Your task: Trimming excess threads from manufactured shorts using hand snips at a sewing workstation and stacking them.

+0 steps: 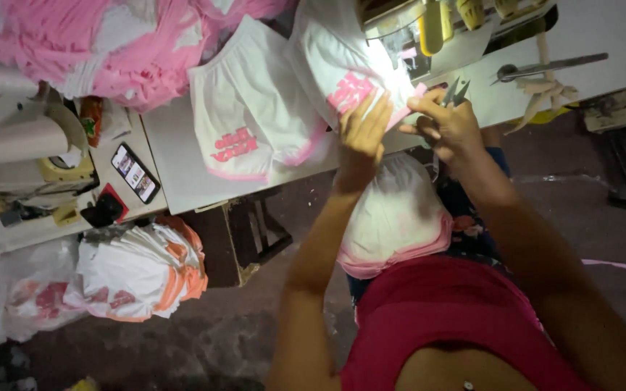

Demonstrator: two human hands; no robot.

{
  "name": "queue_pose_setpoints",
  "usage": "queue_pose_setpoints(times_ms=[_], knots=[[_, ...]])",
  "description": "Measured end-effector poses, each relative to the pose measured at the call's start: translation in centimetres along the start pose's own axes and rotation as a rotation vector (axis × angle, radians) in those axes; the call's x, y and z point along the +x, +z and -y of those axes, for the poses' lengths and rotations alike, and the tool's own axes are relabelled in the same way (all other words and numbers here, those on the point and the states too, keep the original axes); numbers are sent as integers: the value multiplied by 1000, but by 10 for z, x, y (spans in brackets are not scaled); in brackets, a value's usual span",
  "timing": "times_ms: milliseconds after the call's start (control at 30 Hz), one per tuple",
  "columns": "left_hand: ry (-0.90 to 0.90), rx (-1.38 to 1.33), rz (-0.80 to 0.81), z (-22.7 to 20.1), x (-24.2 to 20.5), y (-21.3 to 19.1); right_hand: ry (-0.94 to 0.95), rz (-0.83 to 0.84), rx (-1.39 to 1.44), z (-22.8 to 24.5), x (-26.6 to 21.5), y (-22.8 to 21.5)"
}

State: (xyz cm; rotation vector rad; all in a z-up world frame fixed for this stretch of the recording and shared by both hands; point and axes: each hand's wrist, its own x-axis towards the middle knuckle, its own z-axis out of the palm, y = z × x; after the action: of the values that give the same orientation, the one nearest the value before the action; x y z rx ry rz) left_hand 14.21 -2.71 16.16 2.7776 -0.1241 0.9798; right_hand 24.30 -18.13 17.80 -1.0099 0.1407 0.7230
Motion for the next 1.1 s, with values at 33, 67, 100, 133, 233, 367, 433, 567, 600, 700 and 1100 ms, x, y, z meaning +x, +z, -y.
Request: queue_pose_setpoints(times_ms=[33,67,100,133,233,367,433,567,600,700,1100], knots=[[-6,3,0,1,0,-4,5,4,-3,-5,9,0],[-20,-11,2,5,-1,-9,-45,-21,-26,-12,17,1],[-35,-25,4,8,-1,-15,-94,-45,-48,-18,26,3],[-36,-24,6,10,4,-21,-92,-44,-48,-7,23,13],[-127,-139,63,25,7,-25,-50,-116,-169,14,18,34],[-221,-191,169,54,8,-18,-45,-191,-186,14,16,37],[-233,-199,208,57,14,-23,-34,-215,-198,12,9,32],[-315,-168,88,74,25,-22,-4,-172,-254,22,-12,20],[-358,-176,-38,80,22,-21,78,-243,-290,24,-23,19],[-1073,-183,27,118,45,-8,-9,-176,-235,26,-29,7],[-91,22,602,48,31,-94,-17,113,-565,30,-26,23]])
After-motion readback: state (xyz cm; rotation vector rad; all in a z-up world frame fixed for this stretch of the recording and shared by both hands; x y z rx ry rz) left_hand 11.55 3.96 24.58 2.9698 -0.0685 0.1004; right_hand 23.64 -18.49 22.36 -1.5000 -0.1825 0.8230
